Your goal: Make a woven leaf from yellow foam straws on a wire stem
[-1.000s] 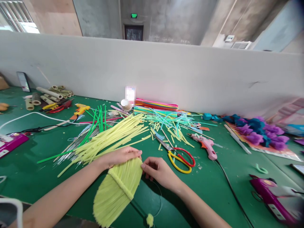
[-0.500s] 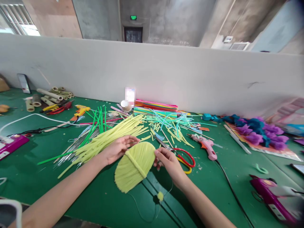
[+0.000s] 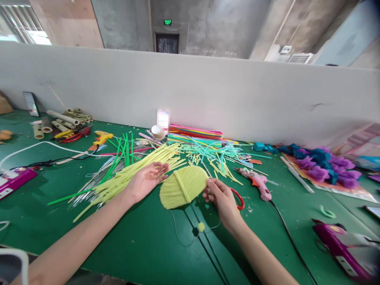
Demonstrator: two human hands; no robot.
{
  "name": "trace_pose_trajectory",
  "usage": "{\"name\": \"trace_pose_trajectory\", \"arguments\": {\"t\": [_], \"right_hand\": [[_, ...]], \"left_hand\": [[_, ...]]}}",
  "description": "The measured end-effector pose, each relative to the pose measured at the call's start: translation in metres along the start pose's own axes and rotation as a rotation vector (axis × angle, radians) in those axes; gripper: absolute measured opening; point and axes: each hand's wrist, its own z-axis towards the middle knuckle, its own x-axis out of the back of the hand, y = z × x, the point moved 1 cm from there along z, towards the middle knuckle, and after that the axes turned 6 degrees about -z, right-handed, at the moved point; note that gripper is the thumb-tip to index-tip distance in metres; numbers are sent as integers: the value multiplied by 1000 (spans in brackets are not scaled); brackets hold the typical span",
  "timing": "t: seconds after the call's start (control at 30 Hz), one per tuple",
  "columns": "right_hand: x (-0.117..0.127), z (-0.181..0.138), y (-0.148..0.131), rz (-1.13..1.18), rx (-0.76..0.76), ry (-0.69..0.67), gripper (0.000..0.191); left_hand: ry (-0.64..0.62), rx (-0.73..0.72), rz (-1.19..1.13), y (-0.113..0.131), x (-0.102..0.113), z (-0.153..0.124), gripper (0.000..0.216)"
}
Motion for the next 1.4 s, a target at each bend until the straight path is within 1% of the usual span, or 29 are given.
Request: {"name": "trace_pose_trajectory", "arguments": {"t": [0.07, 0.1, 0.17, 0.23, 0.3, 0.4, 0.43, 0.47, 0.53, 0.57, 0.6, 0.67, 0.7, 0.77, 0.83, 0.9, 1.0, 1.07, 1.13, 1.23, 1.33, 1.4], "right_hand": [[0, -1, -3, 27, 9, 24, 35], [1, -1, -4, 39, 13, 35, 34], [3, 0, -6, 60, 27, 63, 34], [6, 1, -9, 69, 52, 92, 31], [9, 1, -16, 54, 109, 126, 27], [8, -6, -34, -30, 295, 151, 20], [4, -10, -40, -67, 361, 113, 19], [0, -15, -44, -104, 414, 31, 21], [-12, -27, -47, -157, 462, -194, 34], [-19, -33, -45, -193, 469, -295, 41], [-24, -37, -42, -257, 480, -361, 44], [-32, -44, -34, -390, 503, -446, 45], [-34, -45, -30, -437, 518, -468, 47], [-36, -47, -23, -503, 541, -476, 59], [-35, -46, -17, -547, 553, -465, 74], [-35, -45, -12, -584, 545, -473, 83], [-34, -41, -2, -624, 514, -504, 81], [-33, -37, 3, -657, 501, -479, 77], [-31, -31, 8, -705, 499, -411, 73], [-25, -22, 12, -766, 510, -256, 66], [-18, -12, 19, -788, 480, -109, 59], [-14, -6, 23, -749, 443, -22, 60]], "left_hand": [[7, 16, 23, -1, -2, 0, 11], [3, 11, 69, -2, -2, 0, 11], [-9, -11, 199, -4, -2, -1, 17], [-39, 3, 305, -5, -2, -4, 24], [-99, 77, 348, -7, -5, -7, 31], [-255, 186, 354, -9, -14, -12, 42], [-311, 205, 348, -10, -18, -14, 45], [-364, 219, 335, -12, -21, -16, 49], [-441, 233, 298, -18, -26, -20, 56], [-462, 229, 283, -21, -27, -21, 60], [-473, 220, 273, -24, -28, -22, 64], [-475, 190, 264, -27, -27, -23, 67], [-470, 174, 265, -28, -27, -23, 67], [-433, 149, 286, -28, -24, -22, 64], [-347, 108, 322, -25, -22, -20, 59], [-258, 52, 325, -22, -21, -17, 56], [-222, 37, 251, -17, -22, -15, 55], [-188, 57, 237, -15, -23, -14, 47], [-120, 56, 268, -13, -23, -14, 36], [-26, 32, 308, -13, -21, -11, 25], [74, -29, 284, -11, -17, -7, 19], [120, -76, 231, -8, -13, -4, 18]]}}
